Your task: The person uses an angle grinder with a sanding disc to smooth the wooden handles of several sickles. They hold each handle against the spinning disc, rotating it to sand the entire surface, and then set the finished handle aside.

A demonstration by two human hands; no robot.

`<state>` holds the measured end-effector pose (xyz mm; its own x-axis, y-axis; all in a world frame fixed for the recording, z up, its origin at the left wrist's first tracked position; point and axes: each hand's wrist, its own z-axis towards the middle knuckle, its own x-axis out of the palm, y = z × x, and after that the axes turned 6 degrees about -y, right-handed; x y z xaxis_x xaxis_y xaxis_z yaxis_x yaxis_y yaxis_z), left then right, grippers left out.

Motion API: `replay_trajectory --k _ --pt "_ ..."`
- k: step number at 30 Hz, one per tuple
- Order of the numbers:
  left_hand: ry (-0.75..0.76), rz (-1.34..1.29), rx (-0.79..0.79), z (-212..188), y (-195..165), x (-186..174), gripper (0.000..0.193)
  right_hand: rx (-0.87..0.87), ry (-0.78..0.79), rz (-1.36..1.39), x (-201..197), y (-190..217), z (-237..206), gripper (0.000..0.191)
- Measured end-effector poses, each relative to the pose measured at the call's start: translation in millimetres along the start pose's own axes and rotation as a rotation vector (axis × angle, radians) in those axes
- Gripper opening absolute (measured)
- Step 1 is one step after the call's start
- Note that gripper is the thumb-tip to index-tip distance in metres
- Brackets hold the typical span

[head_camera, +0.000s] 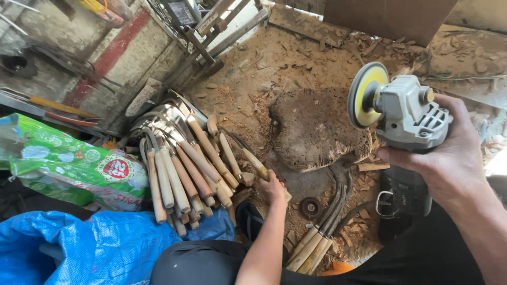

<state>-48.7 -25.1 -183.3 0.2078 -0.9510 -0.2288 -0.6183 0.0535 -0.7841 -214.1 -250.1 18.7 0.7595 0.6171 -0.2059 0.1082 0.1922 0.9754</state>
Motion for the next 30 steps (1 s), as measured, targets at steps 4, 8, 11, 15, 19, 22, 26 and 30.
replay_trajectory --k 4,8,11,15,19,22,26,30 --pt "0.165 -0.250 -0.053 -20.9 -3.3 2.6 0.055 -0.008 0.010 0.011 2.1 3.6 -3.3 0.099" --pt "0.376 -0.347 0.059 -25.8 -7.7 2.6 0.041 -0.065 0.014 -0.017 2.3 1.7 -4.1 0.097" --pt "0.501 -0.404 0.301 -33.2 -15.0 -2.8 0.035 -0.085 -0.014 -0.106 1.1 -1.6 -4.2 0.098" --pt "0.637 -0.404 0.642 -56.8 -46.9 -20.5 0.024 -0.065 -0.005 -0.047 1.0 -5.9 -3.3 0.100" --pt "0.726 -0.430 0.782 -81.6 -90.9 -36.1 0.038 -0.012 -0.013 -0.026 4.6 -11.8 -2.8 0.101" --pt "0.819 -0.518 0.808 -87.9 -121.1 -44.2 0.034 0.036 -0.009 -0.022 6.9 -15.5 -2.7 0.102" --pt "0.963 -0.708 0.695 -93.6 -147.4 -54.9 0.052 0.063 0.006 -0.015 10.1 -15.9 -2.1 0.100" --pt "0.981 -0.575 0.865 -98.2 -169.8 -64.2 0.056 0.096 0.020 -0.020 13.8 -13.3 0.1 0.100"
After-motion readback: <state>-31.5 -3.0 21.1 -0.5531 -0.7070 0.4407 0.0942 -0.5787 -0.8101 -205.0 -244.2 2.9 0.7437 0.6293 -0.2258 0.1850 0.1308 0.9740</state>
